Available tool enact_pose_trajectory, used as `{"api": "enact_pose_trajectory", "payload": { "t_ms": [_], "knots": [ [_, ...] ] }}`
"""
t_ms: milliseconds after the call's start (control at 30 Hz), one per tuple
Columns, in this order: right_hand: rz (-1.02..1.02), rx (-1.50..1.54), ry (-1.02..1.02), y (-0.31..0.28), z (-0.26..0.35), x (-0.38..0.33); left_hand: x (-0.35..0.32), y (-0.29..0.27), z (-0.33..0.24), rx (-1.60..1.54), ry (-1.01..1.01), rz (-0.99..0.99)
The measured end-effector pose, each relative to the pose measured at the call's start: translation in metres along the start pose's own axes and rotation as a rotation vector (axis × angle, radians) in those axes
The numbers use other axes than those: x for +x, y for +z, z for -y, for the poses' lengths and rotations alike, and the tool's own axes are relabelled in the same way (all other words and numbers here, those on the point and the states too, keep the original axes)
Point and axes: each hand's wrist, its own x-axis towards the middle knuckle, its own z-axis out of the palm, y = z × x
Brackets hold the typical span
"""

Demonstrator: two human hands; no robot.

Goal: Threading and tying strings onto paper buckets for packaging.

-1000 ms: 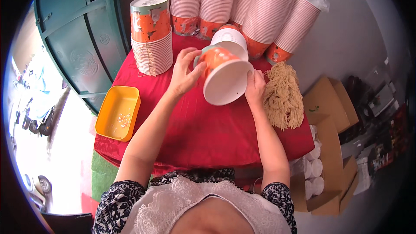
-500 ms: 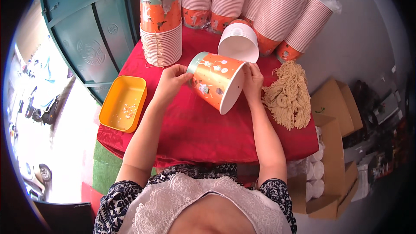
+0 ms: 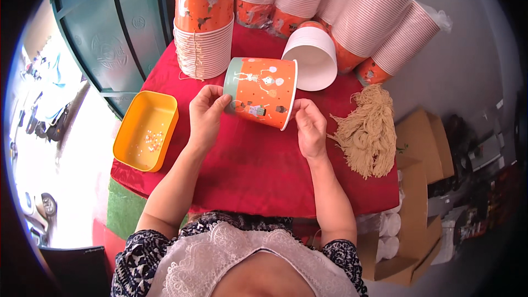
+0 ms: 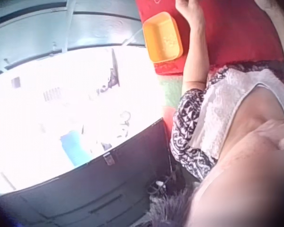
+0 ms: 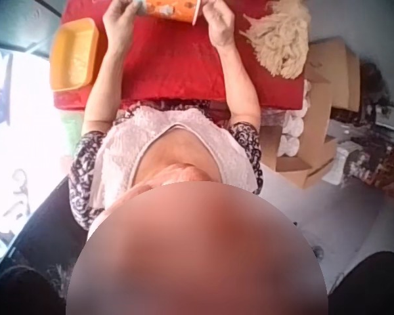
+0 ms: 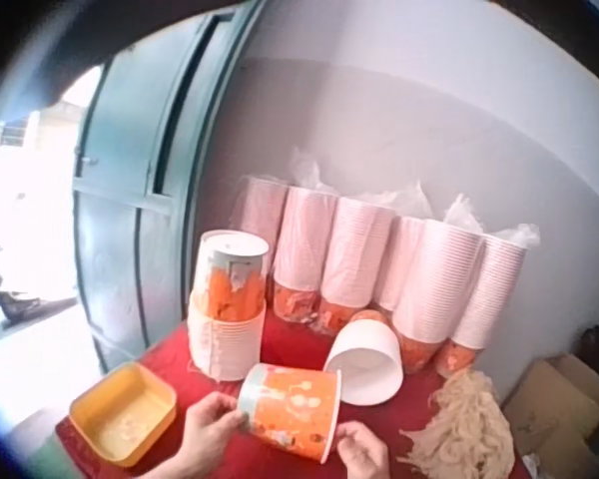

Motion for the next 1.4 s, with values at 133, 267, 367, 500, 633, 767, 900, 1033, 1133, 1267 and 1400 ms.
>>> {"api": "enact_pose_trajectory", "payload": {
  "t_ms": [133, 267, 367, 500, 633, 767, 900, 1033, 1133, 1267, 1400],
  "knots": [
    [0.048, 0.015, 0.044, -0.001, -0.015, -0.003, 0.002, -0.001, 0.004, 0.026, -0.003, 0.006],
    [-0.047, 0.072, 0.050, 0.014, -0.014, -0.004, 0.003, 0.001, 0.005, 0.055, -0.028, -0.011],
    [-0.105, 0.087, 0.080, 0.021, -0.013, -0.006, 0.003, -0.003, 0.015, 0.267, 0.078, -0.085],
    [-0.139, 0.073, 0.099, 0.023, -0.016, -0.012, -0.005, 0.013, -0.002, 0.844, 0.591, -0.236],
    [-0.127, 0.061, 0.124, 0.030, -0.014, -0.017, -0.030, 0.028, -0.011, 0.557, 0.515, 0.018],
    [-0.100, 0.055, 0.158, 0.035, -0.012, -0.021, -0.040, 0.037, -0.008, 0.499, 0.501, 0.134],
    [-0.072, 0.028, 0.141, 0.038, -0.011, -0.025, -0.043, 0.038, -0.009, 0.504, 0.484, 0.162],
    [-0.027, -0.002, 0.084, 0.045, -0.012, -0.027, -0.044, 0.037, -0.009, 0.518, 0.475, 0.172],
    [-0.017, -0.070, 0.054, 0.044, -0.018, -0.028, -0.044, 0.036, -0.008, 0.525, 0.485, 0.175],
    [-0.024, -0.142, 0.024, 0.045, -0.024, -0.031, -0.045, 0.036, -0.007, 0.524, 0.456, 0.167],
    [-0.036, -0.248, -0.080, 0.045, -0.032, -0.030, -0.045, 0.036, -0.004, 0.518, 0.444, 0.157]
  ]
}}
